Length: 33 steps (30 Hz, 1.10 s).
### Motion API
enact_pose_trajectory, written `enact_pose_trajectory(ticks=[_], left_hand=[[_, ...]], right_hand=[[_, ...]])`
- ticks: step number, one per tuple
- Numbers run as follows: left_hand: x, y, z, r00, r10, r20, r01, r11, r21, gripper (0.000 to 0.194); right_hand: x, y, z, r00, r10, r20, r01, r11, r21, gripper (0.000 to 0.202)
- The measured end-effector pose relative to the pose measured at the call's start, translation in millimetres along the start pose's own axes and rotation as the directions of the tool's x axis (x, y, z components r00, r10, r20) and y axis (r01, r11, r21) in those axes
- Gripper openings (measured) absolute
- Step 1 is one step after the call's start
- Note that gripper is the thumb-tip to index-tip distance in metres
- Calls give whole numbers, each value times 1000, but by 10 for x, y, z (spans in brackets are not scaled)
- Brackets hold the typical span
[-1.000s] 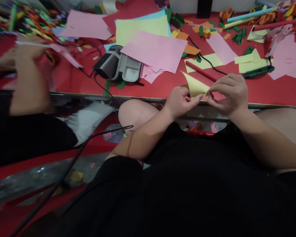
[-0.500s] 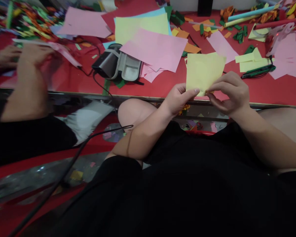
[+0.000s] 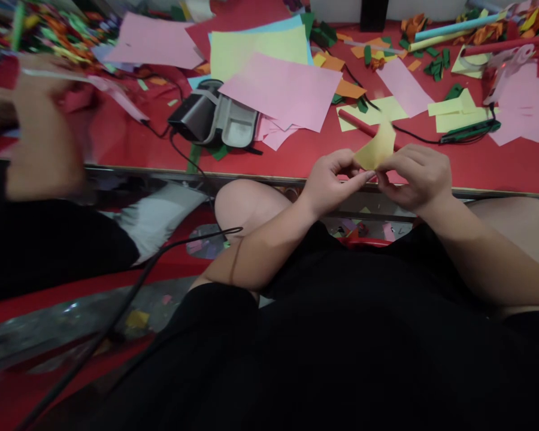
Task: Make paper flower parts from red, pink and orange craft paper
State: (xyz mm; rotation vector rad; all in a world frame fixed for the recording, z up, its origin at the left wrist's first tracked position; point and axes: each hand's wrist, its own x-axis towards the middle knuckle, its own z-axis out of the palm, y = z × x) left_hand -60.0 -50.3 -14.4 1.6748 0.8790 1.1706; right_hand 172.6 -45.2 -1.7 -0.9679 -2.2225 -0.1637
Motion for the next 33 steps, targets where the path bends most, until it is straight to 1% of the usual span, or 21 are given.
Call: enact_pose_trajectory(ticks=[2, 4, 8, 12, 15, 20, 23, 26, 30, 33], left_hand=[[-4, 22, -17, 999, 44, -31, -40, 995, 96, 66], [-2, 41, -35, 996, 77, -42, -70, 987, 145, 65], [10, 50, -52, 996, 81, -34, -76, 987, 145, 64], [10, 50, -62, 997, 78, -27, -73, 984, 162, 65], [6, 62, -77, 994, 106, -18, -101, 975, 199, 63], [9, 79, -107, 991, 131, 3, -126, 947, 297, 65], [15, 81, -124, 988, 156, 25, -155, 930, 334, 65], [16, 73, -140, 982, 185, 43, -187, 908, 374, 64], [12, 56, -159, 978, 192, 77, -206, 866, 456, 62], [12, 49, -173, 974, 203, 99, -226, 851, 474, 58]], right_hand=[[-5, -30, 3, 998, 49, 30, -49, 999, -8, 9], [-7, -67, 0, 996, 79, 40, -79, 997, -2, 10], [7, -127, -22, 991, 123, 50, -122, 992, -32, 14], [34, -128, -51, 994, 85, 69, -83, 996, -36, 17], [48, -114, -62, 996, 59, 74, -58, 998, -17, 19], [46, -111, -45, 990, 91, 109, -89, 996, -18, 15], [42, -113, -41, 990, 93, 103, -96, 995, 16, 15], [47, -117, -70, 986, 118, 121, -128, 989, 74, 13], [67, -124, -131, 984, 119, 132, -143, 970, 195, 8], [86, -134, -150, 976, 155, 153, -194, 940, 280, 8]])
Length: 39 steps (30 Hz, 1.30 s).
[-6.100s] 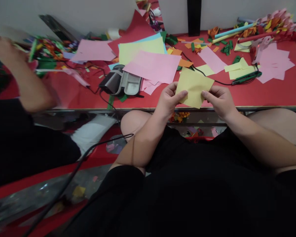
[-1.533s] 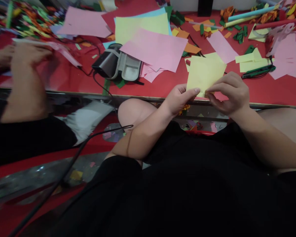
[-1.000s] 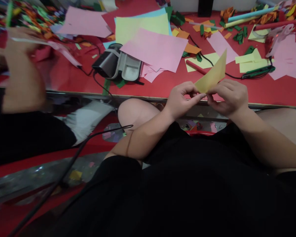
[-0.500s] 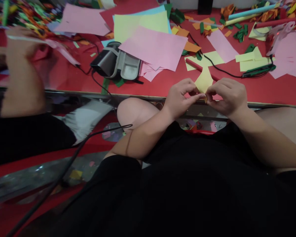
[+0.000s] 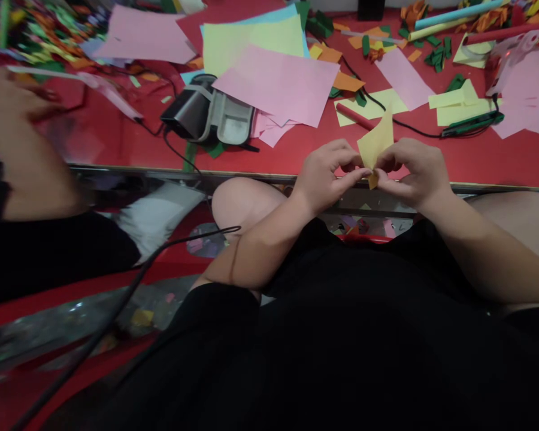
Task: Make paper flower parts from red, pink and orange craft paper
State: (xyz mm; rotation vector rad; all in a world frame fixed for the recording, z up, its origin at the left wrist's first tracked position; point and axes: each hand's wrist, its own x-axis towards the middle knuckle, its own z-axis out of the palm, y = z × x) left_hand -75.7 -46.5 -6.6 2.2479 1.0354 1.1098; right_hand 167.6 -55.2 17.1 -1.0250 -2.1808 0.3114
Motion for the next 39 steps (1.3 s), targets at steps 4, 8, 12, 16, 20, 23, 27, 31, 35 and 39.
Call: enact_pose_trajectory(ticks=[4, 8, 12, 16, 20, 23, 27, 31, 35, 39], left_hand=[[5, -22, -10, 1000, 13, 16, -13, 1000, -19, 56], [12, -52, -11, 999, 37, 18, -36, 997, -67, 58], [22, -73, -8, 998, 50, 33, -46, 992, -120, 57], [43, -114, -22, 998, 55, 35, -48, 984, -174, 58], [65, -161, -50, 999, 40, 21, -33, 963, -266, 57], [61, -155, -52, 999, 18, 27, -8, 941, -339, 55], [38, -111, -29, 999, -25, 42, 41, 909, -414, 53], [29, -95, -4, 997, -61, 40, 73, 880, -470, 54], [30, -106, 24, 996, -82, 34, 88, 867, -491, 55], [22, -84, 42, 997, -72, 19, 72, 874, -481, 55]], right_hand=[[27, -27, 1, 994, 108, 33, -111, 986, 123, 13], [43, -25, 1, 973, 205, 105, -227, 926, 302, 15], [43, 27, 2, 946, 259, 196, -322, 826, 462, 17], [57, 58, -32, 922, 265, 282, -384, 709, 591, 20], [80, 52, -101, 918, 279, 281, -396, 630, 668, 21], [82, 40, -117, 920, 297, 256, -390, 624, 677, 25], [68, 30, -82, 925, 296, 237, -375, 626, 684, 30], [53, 25, -62, 936, 298, 187, -345, 667, 661, 34], [31, -9, -70, 940, 306, 151, -333, 728, 599, 32], [18, -77, -62, 957, 282, 62, -275, 826, 492, 30]])
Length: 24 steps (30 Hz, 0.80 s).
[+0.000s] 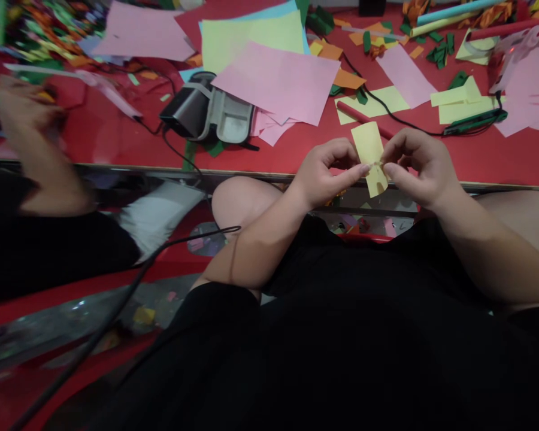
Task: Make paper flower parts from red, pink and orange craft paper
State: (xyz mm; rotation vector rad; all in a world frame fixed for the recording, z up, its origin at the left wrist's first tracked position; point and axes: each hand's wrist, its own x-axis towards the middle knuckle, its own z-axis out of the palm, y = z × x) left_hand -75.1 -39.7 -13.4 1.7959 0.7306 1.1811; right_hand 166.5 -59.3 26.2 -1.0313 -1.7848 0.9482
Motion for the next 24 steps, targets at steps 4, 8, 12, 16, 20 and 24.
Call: enact_pose_trajectory(ticks=[4, 8, 12, 16, 20, 24], left_hand=[[-22, 37, 15, 1000, -7, 27, 7, 1000, 22, 49], [-12, -44, 12, 996, -85, 27, 86, 994, -74, 49], [36, -213, 73, 989, -135, -53, 122, 971, -208, 79], [46, -232, 200, 948, -316, 40, 292, 811, -507, 88], [42, -149, 212, 896, -444, -3, 356, 721, -595, 83], [59, -131, 117, 887, -459, -43, 351, 733, -583, 84]], right_hand=[[-6, -26, 44, 1000, 7, -19, -8, 997, -81, 28], [3, -16, 56, 993, 105, 48, -110, 989, 96, 32], [14, 4, 66, 979, 147, 142, -190, 913, 362, 45], [25, 67, 75, 954, 232, 192, -299, 807, 509, 57], [39, 173, 43, 939, 280, 199, -343, 776, 530, 55], [45, 247, 4, 924, 319, 209, -381, 761, 525, 53]])
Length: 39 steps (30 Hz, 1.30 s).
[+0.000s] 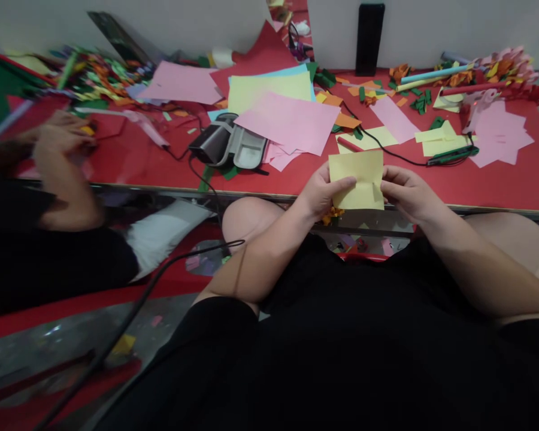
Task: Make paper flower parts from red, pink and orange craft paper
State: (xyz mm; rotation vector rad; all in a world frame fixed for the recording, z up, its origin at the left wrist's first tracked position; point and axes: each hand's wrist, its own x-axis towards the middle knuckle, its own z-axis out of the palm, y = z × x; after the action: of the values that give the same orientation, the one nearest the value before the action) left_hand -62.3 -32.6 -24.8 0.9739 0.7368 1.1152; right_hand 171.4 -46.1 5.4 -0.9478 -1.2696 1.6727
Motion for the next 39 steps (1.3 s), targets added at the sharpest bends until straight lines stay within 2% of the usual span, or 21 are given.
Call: enact_pose_trajectory(ticks=[4, 11, 16, 20, 26, 30, 32, 35, 39], left_hand=[[19, 16, -52, 1000, 21, -3, -21, 1000, 19, 79], [49, -11, -110, 998, 52, 22, -53, 997, 48, 77], [134, 114, -317, 987, 155, -46, -152, 987, 56, 75], [157, 218, -423, 972, 235, 0, -233, 965, 117, 71], [149, 154, -428, 988, 152, -23, -149, 983, 107, 74], [99, 225, -298, 980, 194, -36, -190, 976, 103, 76], [32, 312, -178, 987, 136, -84, -127, 986, 103, 74], [-41, 398, -79, 969, 48, -241, -21, 993, 114, 71], [-41, 372, -51, 966, -34, -258, 71, 988, 134, 60]], right_hand=[[-2, 1, -6, 999, 52, -11, -52, 999, 11, 47], [-4, -56, 39, 999, 50, -9, -50, 998, -31, 44], [44, -167, -94, 987, -11, -159, 10, 1000, -9, 41], [31, -273, -167, 975, -89, -203, 85, 996, -25, 42], [17, -252, -135, 995, 15, -99, -7, 996, 84, 50], [-2, -230, -125, 994, 31, -103, -16, 989, 145, 44], [-18, -243, -112, 996, 39, -84, -24, 985, 169, 45], [15, -248, -136, 997, 66, -41, -58, 980, 188, 45], [57, -249, -217, 996, 44, -74, -30, 983, 181, 45]])
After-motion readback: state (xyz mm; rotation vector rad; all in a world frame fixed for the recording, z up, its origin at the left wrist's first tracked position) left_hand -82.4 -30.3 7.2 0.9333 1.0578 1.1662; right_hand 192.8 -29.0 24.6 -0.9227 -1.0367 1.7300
